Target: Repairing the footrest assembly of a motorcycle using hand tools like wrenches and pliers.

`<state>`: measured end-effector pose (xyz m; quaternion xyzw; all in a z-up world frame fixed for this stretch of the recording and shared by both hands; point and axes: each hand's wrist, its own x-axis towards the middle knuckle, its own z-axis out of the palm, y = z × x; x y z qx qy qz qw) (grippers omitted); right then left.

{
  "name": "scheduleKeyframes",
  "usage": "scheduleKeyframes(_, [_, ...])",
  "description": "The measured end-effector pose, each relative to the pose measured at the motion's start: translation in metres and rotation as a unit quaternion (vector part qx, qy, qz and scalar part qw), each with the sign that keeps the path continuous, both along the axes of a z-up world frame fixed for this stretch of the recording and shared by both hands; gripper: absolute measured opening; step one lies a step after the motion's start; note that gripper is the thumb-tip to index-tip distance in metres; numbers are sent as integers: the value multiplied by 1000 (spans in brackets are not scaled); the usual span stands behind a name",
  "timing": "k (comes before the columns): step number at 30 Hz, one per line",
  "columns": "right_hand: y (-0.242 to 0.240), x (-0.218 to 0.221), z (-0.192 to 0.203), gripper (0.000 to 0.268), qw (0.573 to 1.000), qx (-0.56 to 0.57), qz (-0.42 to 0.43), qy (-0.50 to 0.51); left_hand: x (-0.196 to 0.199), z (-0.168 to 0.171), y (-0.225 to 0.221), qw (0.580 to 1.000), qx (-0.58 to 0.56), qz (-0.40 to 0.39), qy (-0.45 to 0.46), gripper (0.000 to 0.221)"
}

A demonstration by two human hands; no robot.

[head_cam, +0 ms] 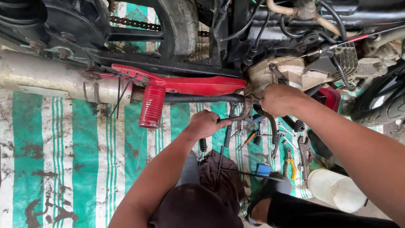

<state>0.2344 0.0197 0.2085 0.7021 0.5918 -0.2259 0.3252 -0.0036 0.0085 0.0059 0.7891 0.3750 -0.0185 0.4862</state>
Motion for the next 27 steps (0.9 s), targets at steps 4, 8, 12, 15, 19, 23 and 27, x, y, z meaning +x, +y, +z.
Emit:
scheduleKeyframes(4, [1,-22,10,54,997,-30,30,-63,0,-2,-2,1000,-1,2,-8,87])
scheduleKeyframes(8, [-6,-25,26,49,995,-27,96,-29,0,0,-2,1000,3,1,-4,86])
scheduleKeyframes(12, [-8,-42,34,44,992,-39,112,-43,-1,-2,-5,1000,1,0,5,86])
scheduleKeyframes(15, [0,61,-80,43,975,-6,199,-98,2,-7,0,1000,2,2,4,86])
scheduleKeyframes(19, [-3,44,-67,45,989,10,135,-57,3,-7,-2,1000,1,7,-10,86])
scheduleKeyframes(23, [0,-59,31,31,991,-89,-95,35,3,-10,-4,1000,1,9,-5,86])
scheduleKeyframes(27, [-9,0,-34,20,888,-17,-411,204,4,-13,-5,1000,5,13,-19,84])
